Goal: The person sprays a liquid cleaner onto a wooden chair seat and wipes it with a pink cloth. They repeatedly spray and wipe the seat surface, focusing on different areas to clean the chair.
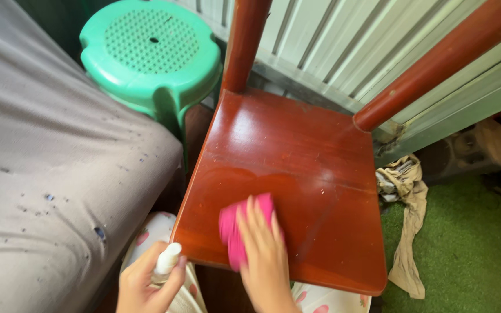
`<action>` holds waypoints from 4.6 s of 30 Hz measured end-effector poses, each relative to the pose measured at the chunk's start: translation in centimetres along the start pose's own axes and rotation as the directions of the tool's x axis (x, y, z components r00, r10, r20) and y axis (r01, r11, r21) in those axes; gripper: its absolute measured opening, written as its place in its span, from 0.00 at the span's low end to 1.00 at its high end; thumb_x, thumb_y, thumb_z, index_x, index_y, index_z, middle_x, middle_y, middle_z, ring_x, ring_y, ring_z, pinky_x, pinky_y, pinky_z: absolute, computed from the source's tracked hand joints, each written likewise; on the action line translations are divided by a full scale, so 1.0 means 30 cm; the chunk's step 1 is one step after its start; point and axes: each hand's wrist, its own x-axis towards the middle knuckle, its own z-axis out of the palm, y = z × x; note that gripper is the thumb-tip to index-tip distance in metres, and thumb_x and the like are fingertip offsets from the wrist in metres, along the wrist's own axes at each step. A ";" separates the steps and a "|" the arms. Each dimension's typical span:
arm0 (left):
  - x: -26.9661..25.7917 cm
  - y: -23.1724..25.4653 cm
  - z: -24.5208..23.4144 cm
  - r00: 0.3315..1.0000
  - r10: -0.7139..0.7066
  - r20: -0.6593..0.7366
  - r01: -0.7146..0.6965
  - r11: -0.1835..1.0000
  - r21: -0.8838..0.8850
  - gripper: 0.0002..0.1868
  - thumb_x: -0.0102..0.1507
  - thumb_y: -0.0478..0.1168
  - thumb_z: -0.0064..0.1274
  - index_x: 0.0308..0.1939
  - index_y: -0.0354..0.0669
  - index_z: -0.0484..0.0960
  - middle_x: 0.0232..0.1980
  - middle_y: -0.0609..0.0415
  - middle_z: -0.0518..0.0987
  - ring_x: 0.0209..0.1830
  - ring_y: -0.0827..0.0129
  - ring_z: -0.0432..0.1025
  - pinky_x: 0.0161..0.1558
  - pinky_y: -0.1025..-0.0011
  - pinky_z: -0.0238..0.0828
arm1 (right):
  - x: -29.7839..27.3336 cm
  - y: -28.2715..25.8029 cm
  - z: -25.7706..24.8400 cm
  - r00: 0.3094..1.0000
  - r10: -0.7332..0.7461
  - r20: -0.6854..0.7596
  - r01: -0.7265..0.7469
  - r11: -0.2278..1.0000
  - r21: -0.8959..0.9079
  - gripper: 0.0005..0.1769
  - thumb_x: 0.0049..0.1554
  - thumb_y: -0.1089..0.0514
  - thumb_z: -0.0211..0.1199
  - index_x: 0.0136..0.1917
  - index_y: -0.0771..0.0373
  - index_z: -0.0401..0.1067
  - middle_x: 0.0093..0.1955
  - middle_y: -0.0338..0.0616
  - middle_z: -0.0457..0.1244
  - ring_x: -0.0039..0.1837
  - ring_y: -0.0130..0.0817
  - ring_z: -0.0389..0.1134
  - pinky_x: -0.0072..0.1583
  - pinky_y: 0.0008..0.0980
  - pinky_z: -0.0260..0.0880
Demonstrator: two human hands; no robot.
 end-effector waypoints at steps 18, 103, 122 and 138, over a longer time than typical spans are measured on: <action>-0.077 -0.051 0.133 0.985 0.150 0.087 -0.143 0.987 -0.074 0.08 0.55 0.32 0.60 0.37 0.42 0.81 0.27 0.55 0.80 0.34 0.77 0.77 0.58 0.69 0.61 | -0.160 0.078 -0.029 0.991 0.072 -0.117 -0.060 0.993 0.105 0.34 0.45 0.71 0.58 0.66 0.64 0.71 0.76 0.50 0.60 0.79 0.50 0.56 0.78 0.46 0.50; -0.154 -0.152 -0.035 0.986 -0.117 -0.118 0.095 0.980 -0.172 0.11 0.58 0.37 0.62 0.44 0.39 0.85 0.41 0.52 0.86 0.43 0.74 0.80 0.49 0.74 0.74 | 0.255 -0.247 0.117 0.992 -0.114 -0.061 0.121 0.985 0.122 0.35 0.50 0.72 0.55 0.72 0.66 0.66 0.77 0.56 0.58 0.80 0.55 0.55 0.78 0.56 0.49; -0.136 -0.139 -0.001 0.980 -0.199 0.005 0.199 0.977 -0.072 0.12 0.57 0.39 0.62 0.44 0.43 0.85 0.35 0.55 0.84 0.35 0.75 0.83 0.45 0.72 0.76 | 0.146 -0.211 0.083 0.974 -0.223 0.042 0.199 0.927 0.317 0.37 0.47 0.71 0.60 0.71 0.67 0.68 0.76 0.56 0.60 0.79 0.52 0.56 0.77 0.59 0.48; -0.124 -0.078 0.020 0.988 -0.152 0.011 0.152 0.983 -0.106 0.10 0.59 0.37 0.60 0.44 0.43 0.84 0.30 0.55 0.82 0.29 0.77 0.80 0.40 0.78 0.74 | 0.158 -0.036 -0.007 0.998 -0.012 -0.065 0.020 0.993 0.114 0.38 0.46 0.76 0.58 0.70 0.60 0.69 0.75 0.50 0.61 0.78 0.55 0.56 0.74 0.48 0.56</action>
